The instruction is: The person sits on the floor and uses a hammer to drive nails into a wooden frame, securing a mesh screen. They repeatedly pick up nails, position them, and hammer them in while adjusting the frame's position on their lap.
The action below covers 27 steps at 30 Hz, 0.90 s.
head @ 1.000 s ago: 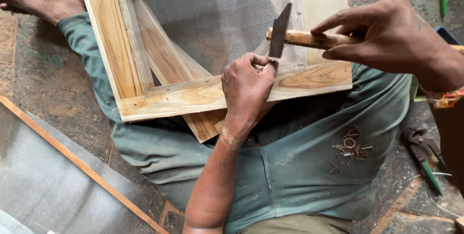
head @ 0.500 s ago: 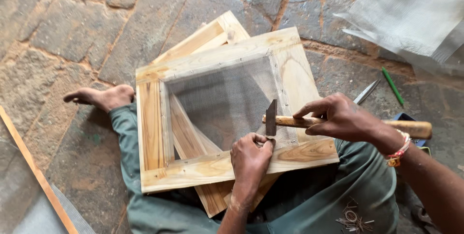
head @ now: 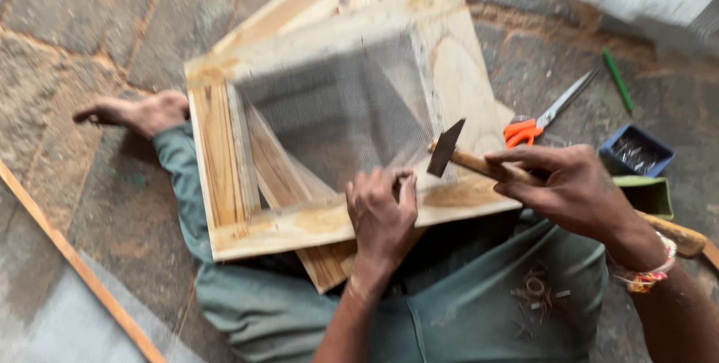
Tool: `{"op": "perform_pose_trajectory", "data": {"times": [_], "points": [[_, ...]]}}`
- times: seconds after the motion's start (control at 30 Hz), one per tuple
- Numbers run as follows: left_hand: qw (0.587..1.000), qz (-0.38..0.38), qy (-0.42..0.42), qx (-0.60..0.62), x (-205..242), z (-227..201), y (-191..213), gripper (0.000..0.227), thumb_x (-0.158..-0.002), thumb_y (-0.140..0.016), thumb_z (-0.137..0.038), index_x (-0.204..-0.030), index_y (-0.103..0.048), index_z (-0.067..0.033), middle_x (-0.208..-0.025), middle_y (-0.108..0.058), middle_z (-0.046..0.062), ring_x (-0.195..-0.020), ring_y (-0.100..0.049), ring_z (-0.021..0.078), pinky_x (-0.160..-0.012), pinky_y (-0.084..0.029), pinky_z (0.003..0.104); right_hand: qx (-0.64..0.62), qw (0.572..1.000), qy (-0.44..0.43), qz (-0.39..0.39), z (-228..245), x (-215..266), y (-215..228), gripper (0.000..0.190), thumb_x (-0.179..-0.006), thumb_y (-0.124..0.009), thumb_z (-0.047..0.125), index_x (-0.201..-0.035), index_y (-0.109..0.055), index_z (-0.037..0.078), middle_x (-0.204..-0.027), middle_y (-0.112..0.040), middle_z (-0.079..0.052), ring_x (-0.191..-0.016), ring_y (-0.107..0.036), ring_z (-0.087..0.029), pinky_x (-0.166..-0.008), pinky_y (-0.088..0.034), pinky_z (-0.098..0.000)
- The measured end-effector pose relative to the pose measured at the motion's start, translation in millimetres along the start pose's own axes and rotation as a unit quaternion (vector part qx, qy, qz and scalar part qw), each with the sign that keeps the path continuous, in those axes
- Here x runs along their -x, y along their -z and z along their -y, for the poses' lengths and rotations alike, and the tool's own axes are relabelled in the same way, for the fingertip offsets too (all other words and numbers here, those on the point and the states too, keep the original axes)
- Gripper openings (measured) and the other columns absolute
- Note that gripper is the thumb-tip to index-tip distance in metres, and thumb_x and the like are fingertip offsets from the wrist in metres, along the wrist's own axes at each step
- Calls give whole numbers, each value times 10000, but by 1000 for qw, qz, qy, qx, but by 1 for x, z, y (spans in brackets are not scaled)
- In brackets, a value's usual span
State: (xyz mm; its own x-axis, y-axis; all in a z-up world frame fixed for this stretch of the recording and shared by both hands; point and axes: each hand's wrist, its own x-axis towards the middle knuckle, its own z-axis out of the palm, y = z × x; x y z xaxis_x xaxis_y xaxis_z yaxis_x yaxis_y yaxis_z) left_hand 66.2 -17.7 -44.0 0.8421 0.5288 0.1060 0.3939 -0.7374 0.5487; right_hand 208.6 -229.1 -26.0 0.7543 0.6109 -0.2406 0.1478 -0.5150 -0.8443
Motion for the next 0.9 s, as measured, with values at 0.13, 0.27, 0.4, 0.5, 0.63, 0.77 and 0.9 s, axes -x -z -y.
{"op": "perform_pose_trajectory", "data": {"times": [0.13,0.27,0.4,0.5,0.63,0.77,0.9], "points": [[999,11,-8,36,-2,1,2,93,-873,-740,-207,-924,-746,-128,-921,-651,49,-939,-570,263,-875,-392,410,31,999,20,-40,3,19,-3,430,-742,-836,133,-1165,-772,97,-701,-738,-37,-577,-594,-65,-510,-479,-254],[1000,9,-16,22,3,3,1,76,-885,-725,-176,-934,-716,-119,-932,-622,53,-932,-557,271,-857,-392,415,25,989,101,-108,10,31,-16,385,-801,-802,135,-1179,-755,76,-841,-767,-55,-645,-651,-42,-564,-510,-222],[998,-22,-49,20,8,6,-2,105,-861,-738,-159,-951,-703,-118,-907,-613,46,-900,-554,256,-830,-387,403,101,993,-31,-52,11,35,-29,401,-824,-865,233,-1218,-797,204,-732,-772,-56,-509,-666,-130,-490,-505,-291],[999,-21,-44,23,9,14,-10,115,-848,-756,-164,-948,-717,-126,-883,-625,21,-859,-545,227,-799,-379,389,15,995,59,-74,7,35,-39,443,-761,-807,146,-1202,-759,155,-862,-839,-61,-553,-731,-109,-479,-569,-255],[999,-13,-47,22,10,23,-13,139,-825,-764,-156,-956,-729,-123,-882,-636,2,-840,-540,195,-797,-381,373,-9,997,45,-63,11,33,-45,451,-768,-793,141,-1215,-755,183,-965,-836,-52,-626,-769,-126,-557,-613,-266],[999,-8,-44,17,14,30,-17,119,-835,-765,-184,-935,-738,-125,-859,-634,-8,-846,-543,181,-800,-389,362,10,997,49,-59,10,36,-47,491,-763,-804,146,-1249,-752,194,-1003,-821,-74,-680,-808,-169,-639,-655,-308],[999,-6,-49,17,13,39,-21,111,-873,-757,-225,-932,-742,-132,-830,-623,-18,-840,-541,164,-799,-399,353,16,992,93,-86,7,36,-55,475,-741,-773,106,-1213,-762,161,-995,-814,-101,-749,-804,-218,-679,-641,-341]]}}
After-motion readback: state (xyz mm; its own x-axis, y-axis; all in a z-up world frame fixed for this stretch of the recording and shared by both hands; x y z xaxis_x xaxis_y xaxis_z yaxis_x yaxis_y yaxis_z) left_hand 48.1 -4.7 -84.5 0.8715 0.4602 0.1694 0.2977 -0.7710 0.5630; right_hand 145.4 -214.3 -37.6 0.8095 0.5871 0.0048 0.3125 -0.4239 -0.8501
